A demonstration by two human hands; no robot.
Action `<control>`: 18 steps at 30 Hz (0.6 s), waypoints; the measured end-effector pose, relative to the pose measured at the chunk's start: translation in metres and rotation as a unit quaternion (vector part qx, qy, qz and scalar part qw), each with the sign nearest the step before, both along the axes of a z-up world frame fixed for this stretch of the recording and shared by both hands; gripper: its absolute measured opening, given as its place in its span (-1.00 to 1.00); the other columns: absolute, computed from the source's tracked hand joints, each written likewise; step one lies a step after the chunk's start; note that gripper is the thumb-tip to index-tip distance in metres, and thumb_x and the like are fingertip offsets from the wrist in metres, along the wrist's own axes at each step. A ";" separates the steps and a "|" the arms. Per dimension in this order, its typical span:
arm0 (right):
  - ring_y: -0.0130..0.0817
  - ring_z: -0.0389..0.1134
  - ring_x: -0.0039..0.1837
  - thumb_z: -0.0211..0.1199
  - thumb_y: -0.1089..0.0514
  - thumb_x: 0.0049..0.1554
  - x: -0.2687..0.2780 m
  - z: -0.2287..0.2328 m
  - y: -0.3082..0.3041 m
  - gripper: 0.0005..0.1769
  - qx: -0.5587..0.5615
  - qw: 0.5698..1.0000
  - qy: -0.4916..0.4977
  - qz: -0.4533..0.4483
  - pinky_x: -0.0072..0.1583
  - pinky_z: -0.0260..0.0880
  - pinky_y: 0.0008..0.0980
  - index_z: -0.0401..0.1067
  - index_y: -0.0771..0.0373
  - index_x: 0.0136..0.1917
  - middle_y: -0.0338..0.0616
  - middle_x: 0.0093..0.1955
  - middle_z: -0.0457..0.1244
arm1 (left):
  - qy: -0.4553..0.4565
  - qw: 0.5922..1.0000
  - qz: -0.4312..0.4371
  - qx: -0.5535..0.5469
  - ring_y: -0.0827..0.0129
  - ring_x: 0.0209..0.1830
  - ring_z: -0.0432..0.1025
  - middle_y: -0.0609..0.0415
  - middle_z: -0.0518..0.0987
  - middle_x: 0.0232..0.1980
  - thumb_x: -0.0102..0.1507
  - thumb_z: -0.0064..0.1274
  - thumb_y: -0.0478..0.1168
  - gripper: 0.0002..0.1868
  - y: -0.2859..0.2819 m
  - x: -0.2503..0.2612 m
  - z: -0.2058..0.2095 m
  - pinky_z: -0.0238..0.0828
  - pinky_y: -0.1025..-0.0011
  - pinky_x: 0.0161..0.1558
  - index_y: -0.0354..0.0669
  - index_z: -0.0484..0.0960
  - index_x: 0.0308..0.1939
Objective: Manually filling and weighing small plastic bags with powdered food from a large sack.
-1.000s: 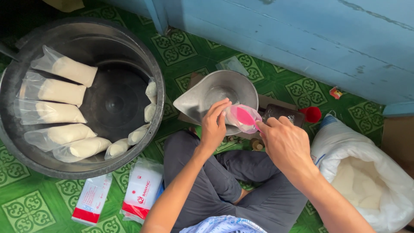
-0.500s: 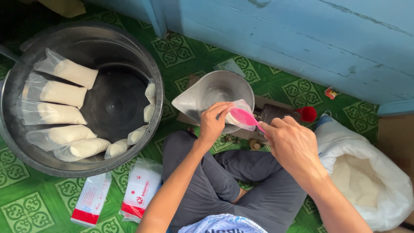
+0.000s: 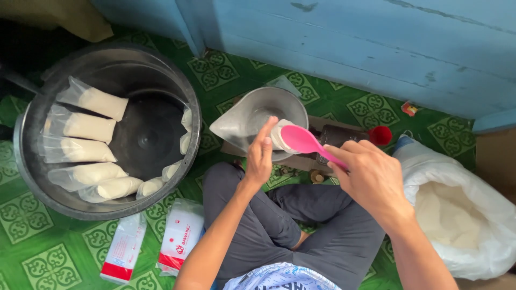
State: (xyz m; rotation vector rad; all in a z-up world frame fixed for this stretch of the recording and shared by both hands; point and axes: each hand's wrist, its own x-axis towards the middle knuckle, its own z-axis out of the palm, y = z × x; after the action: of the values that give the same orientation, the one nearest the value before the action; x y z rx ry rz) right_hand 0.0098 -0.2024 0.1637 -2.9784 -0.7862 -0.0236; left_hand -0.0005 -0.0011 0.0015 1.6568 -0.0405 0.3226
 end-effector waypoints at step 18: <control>-0.51 0.04 -0.29 0.34 0.39 0.03 -0.092 0.001 -0.185 -0.64 0.412 0.830 -0.004 -0.376 -0.24 0.04 -0.56 0.51 0.39 0.14 -0.22 -0.26 0.25 | 0.058 0.992 -0.046 0.100 0.18 0.13 0.37 -0.08 0.43 0.17 0.29 -0.15 -0.25 -0.73 -0.116 -0.104 -0.017 0.26 0.33 0.19 -0.28 0.43 0.04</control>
State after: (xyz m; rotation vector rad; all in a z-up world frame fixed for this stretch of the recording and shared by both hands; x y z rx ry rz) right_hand -0.0824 -0.3872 0.1646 -2.2194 0.3868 -0.3186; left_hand -0.1043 -0.1170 -0.0152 1.8624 -0.0632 0.1562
